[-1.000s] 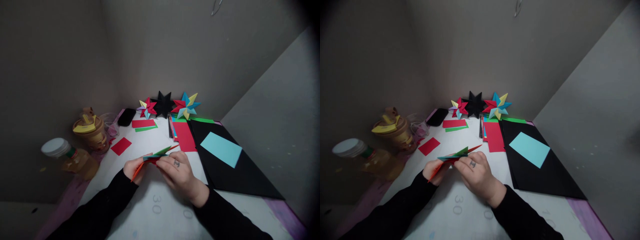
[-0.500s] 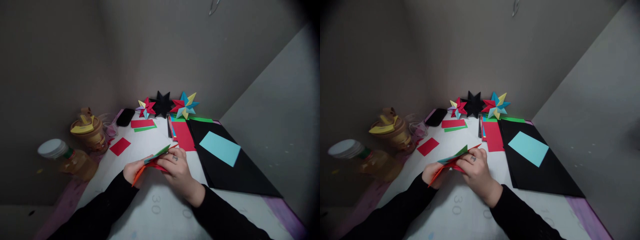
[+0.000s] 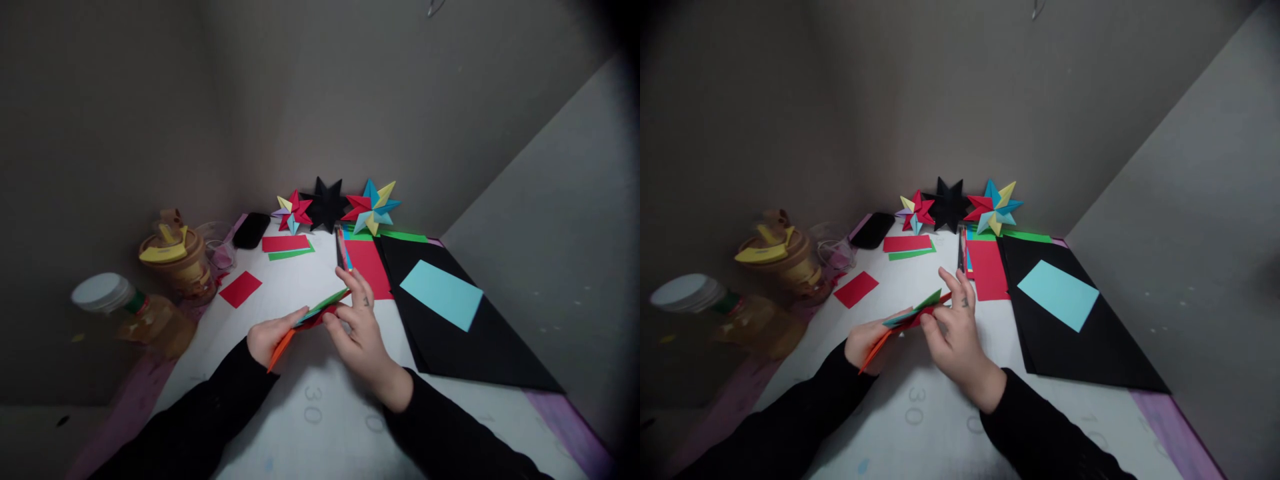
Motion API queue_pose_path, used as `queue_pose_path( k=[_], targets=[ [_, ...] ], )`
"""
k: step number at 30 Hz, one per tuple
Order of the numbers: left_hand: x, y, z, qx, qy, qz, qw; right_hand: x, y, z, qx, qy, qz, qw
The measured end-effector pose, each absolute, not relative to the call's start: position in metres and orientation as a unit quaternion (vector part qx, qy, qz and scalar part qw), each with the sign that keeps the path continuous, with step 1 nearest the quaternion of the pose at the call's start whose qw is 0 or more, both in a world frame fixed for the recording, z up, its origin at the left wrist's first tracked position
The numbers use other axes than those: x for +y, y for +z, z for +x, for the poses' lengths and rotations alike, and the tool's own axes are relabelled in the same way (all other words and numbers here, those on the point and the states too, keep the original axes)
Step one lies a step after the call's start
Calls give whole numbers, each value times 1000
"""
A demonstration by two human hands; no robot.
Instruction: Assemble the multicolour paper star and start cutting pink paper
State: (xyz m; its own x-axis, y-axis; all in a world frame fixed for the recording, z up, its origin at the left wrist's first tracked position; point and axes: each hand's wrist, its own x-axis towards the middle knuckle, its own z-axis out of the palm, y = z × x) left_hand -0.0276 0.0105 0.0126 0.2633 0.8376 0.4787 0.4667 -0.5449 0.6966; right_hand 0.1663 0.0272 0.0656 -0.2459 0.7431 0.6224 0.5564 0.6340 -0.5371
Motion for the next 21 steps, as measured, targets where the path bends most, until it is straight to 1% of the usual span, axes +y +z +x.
queue_pose_path(
  k=[4,8,12,15,18,21],
  targets=[
    [9,19,-28,437,413,772,207,27,66,165,-770,102,-450,442],
    [8,25,-29,446,388,781,202,29,66,164,-752,126,-487,426],
    [7,28,-26,443,389,778,218,29,64,162,-732,139,-510,429],
    [8,28,-24,441,412,758,247,28,64,162,-749,94,-485,441],
    [12,27,-23,456,435,724,281,26,65,164,-787,34,-423,447],
    [15,29,-22,462,464,692,302,25,65,166,-820,-9,-384,425]
  ],
)
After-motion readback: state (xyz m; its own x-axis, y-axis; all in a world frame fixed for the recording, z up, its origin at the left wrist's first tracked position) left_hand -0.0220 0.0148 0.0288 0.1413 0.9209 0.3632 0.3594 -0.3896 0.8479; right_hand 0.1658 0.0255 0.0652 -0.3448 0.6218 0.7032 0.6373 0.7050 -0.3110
